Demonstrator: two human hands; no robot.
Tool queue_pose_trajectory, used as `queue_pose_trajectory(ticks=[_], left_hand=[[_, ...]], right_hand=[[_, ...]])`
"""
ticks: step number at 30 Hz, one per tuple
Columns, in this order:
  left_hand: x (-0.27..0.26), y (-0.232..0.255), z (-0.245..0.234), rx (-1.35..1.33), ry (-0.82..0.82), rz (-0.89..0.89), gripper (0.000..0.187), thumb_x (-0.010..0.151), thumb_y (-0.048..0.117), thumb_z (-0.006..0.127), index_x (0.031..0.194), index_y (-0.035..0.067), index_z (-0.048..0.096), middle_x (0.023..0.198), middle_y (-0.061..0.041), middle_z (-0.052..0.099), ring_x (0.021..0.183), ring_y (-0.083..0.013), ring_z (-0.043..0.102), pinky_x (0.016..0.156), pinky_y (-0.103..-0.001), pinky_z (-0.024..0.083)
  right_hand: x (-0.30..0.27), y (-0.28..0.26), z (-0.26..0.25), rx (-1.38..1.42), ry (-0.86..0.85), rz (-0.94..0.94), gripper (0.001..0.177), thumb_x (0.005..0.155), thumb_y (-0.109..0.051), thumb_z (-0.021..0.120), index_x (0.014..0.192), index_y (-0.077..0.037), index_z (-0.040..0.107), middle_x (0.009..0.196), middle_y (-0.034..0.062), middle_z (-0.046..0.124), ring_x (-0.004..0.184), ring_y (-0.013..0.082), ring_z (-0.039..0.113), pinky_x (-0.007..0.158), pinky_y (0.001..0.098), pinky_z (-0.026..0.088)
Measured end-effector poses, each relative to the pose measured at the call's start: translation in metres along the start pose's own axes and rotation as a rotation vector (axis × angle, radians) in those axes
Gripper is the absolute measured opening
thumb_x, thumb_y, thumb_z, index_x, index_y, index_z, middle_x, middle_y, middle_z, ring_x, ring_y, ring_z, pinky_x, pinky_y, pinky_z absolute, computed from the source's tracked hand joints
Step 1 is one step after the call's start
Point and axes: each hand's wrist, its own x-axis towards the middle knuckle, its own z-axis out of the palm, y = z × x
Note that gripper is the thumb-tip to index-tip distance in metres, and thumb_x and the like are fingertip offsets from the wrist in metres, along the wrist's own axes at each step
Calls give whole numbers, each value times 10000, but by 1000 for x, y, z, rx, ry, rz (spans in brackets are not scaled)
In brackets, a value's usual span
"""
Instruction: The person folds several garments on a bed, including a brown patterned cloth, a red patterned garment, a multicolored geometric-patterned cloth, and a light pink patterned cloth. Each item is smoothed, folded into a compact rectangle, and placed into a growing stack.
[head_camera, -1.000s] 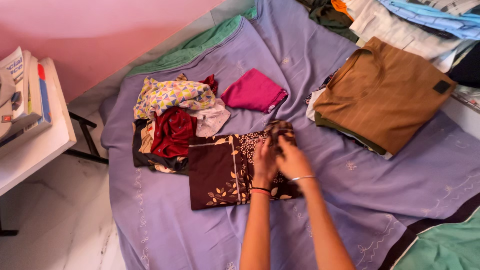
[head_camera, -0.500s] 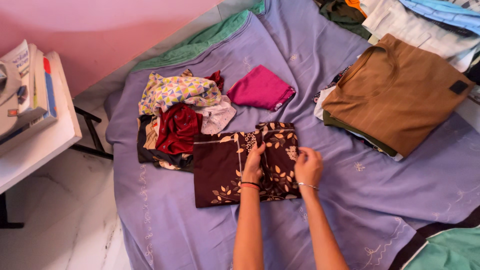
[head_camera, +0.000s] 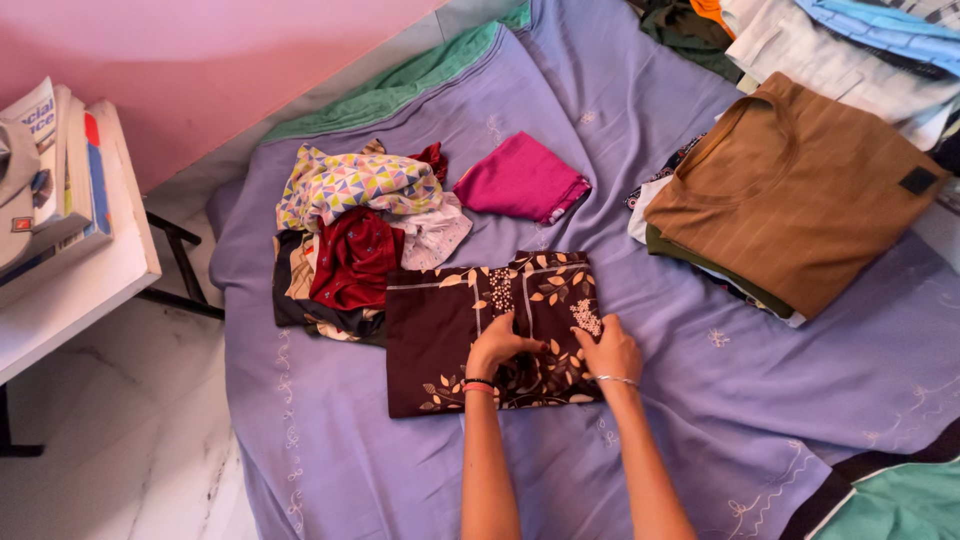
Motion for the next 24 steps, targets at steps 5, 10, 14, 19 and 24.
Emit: queue_pose_trajectory(ticks=[5,10,14,19,24], left_hand=[[4,-31,12,114,-37,72,598,648,147,878,1156,-67,648,1100,-189,737,1023,-265,678,891,-352,534],[-8,-13,25,239,119,43,519,757,182,812,1173,-44,601,1100,-288,700,1048,-421,690,893,-453,537],[-30,25,44,387,359,-96,685,816,335,829,1266,-40,474,1068,-314,692,1060,-471,657,886,-517,520],[-47,68,66,209,499,202,805,828,274,806,1454,9,375,991,-323,697,951,-508,672,795,-545,534],[-67,94,108,109,477,335,728,874,177,737,1488,-11,395,1109,-316,677,1052,-477,646,888,-504,527]], right_hand=[[24,32,-2,160,-36,6,473,790,-508,745,937,-61,693,787,181,743,750,392,737,701,488,558],[25,34,18,90,180,-133,342,919,-407,698,941,-65,685,862,199,733,805,442,696,677,516,528],[12,8,24,63,265,-116,255,992,-293,623,1054,-52,567,837,249,709,795,493,671,674,581,488],[14,-10,-38,213,345,-237,173,1052,-232,567,1100,-72,521,838,255,686,818,514,652,649,610,462],[25,8,-101,-58,354,-211,216,1000,-231,630,1127,-71,561,966,251,697,864,506,663,693,586,507]])
